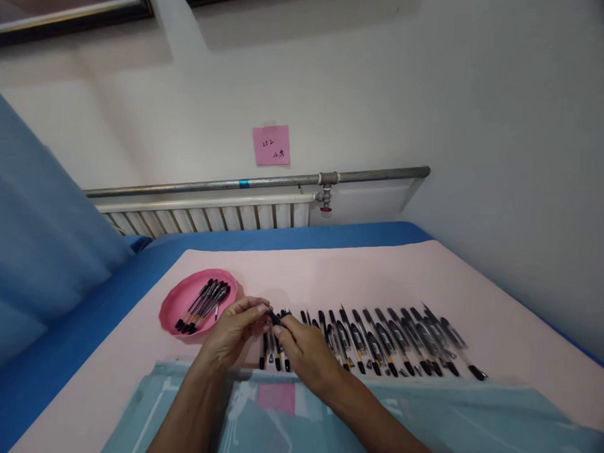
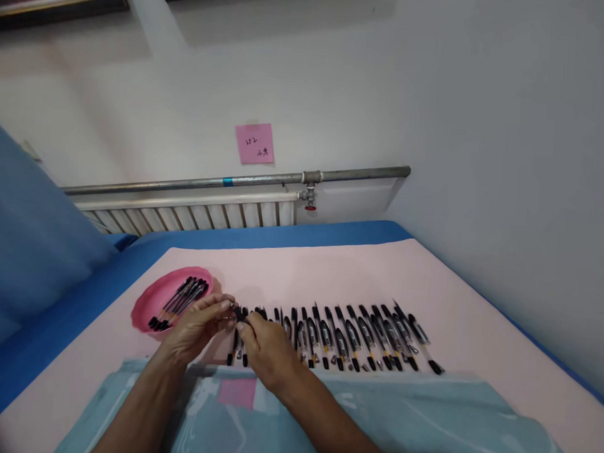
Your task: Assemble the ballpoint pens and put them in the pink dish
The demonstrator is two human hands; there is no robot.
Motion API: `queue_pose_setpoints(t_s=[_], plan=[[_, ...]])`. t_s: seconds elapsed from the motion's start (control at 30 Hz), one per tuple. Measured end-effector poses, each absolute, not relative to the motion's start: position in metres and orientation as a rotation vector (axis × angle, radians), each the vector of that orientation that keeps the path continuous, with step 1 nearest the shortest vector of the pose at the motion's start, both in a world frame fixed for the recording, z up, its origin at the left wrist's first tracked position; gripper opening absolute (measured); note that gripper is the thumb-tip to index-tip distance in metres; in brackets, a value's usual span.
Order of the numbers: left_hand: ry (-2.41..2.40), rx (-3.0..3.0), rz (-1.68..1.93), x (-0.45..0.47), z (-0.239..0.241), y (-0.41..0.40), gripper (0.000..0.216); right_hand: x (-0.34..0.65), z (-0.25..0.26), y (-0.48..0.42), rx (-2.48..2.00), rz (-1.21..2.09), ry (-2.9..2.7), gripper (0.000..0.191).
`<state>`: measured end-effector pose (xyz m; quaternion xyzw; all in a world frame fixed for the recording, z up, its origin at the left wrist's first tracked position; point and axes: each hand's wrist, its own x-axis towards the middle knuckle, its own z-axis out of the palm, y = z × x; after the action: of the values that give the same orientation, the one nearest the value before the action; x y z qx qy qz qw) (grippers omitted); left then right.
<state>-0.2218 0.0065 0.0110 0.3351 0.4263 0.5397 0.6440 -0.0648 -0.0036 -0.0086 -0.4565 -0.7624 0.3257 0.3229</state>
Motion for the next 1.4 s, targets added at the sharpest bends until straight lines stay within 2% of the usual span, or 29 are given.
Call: queue_pose_setpoints(t_s=[0.33, 0.43, 0.53, 0.67, 0.73, 1.0, 1.23, 1.4], plan=[[0.965, 0.699, 1.289, -0.208, 0.001, 0.009, 0.024, -0.064, -0.003, -0.007, -1.327, 0.541, -2.08, 0.021], [0.968, 0.683, 1.276, -0.207, -0.002, 0.01, 0.023, -0.064, -0.003, -0.006, -1.329, 0.537, -2.075, 0.021], [0.949, 0.702, 1.29, -0.207, -0.003, 0.01, 0.021, -0.065, -0.003, -0.005, -1.316, 0.694, -1.986, 0.022], [0.888, 0.75, 1.308, -0.205, -0.001, 0.008, 0.019, -0.067, 0.001, -0.004, -1.296, 1.171, -1.756, 0.029], [0.856, 0.763, 1.3, -0.204, 0.0, 0.007, 0.019, -0.068, 0.002, -0.004, -1.279, 1.234, -1.712, 0.029], [0.885, 0.739, 1.3, -0.204, 0.001, 0.007, 0.015, -0.069, -0.002, -0.005, -1.254, 0.986, -1.811, 0.027], [0.92, 0.74, 1.261, -0.2, 0.002, 0.006, 0.02, -0.067, -0.008, -0.005, -1.227, 0.829, -1.911, 0.023], [0.917, 0.779, 1.305, -0.201, 0.002, 0.007, 0.018, -0.069, -0.007, -0.005, -1.262, 0.906, -1.873, 0.026]])
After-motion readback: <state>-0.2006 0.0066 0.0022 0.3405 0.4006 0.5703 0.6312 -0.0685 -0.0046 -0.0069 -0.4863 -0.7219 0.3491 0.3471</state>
